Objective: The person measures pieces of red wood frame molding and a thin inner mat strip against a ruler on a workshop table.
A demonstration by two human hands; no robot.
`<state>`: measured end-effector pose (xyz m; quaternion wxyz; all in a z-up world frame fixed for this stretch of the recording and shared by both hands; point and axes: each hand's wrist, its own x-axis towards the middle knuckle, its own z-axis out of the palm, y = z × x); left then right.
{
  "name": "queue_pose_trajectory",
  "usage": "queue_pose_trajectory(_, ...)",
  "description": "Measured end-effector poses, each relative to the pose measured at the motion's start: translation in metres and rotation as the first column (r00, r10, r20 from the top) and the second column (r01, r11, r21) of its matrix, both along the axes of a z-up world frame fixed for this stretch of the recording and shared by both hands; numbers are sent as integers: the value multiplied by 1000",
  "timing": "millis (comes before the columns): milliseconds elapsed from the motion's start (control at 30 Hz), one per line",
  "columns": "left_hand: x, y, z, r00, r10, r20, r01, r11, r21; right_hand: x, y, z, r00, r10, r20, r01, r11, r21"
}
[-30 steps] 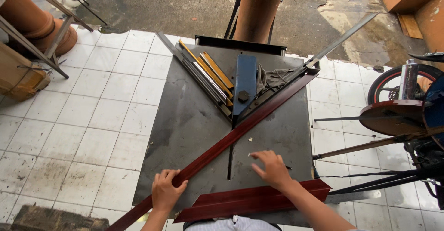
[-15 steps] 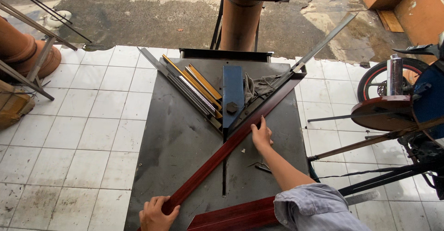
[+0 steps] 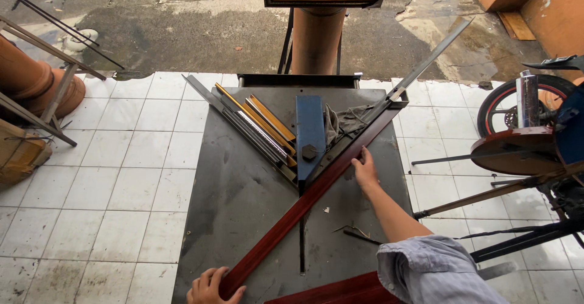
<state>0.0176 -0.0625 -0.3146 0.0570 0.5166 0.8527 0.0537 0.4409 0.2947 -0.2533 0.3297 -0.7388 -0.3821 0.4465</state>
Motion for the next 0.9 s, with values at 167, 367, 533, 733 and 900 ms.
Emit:
queue_pose_trajectory(167,17,21,-9,999,-32,-4,33,999,33,5,7,0,997,23,-77,-21,999,29)
queue_pose_trajectory(367,32,31,13,998,8,-58,-10,999,-48,13,9,-2,997,70,-41,-69,997,30)
queue_pose_trajectory(533,40,48,37,993,-101,-56,101,995,-6,10,6,12,990,142,-16,-143,988,-56)
queue_pose_trajectory(733,67,108,80,694,-715,81,667,681,302,0,1,19,893,349,283,-291,929,-227)
queue_pose_trajectory(900,68,134,58,570,-821,12,770,540,340,-18,-8,51,831,441,340,-315,875,-367)
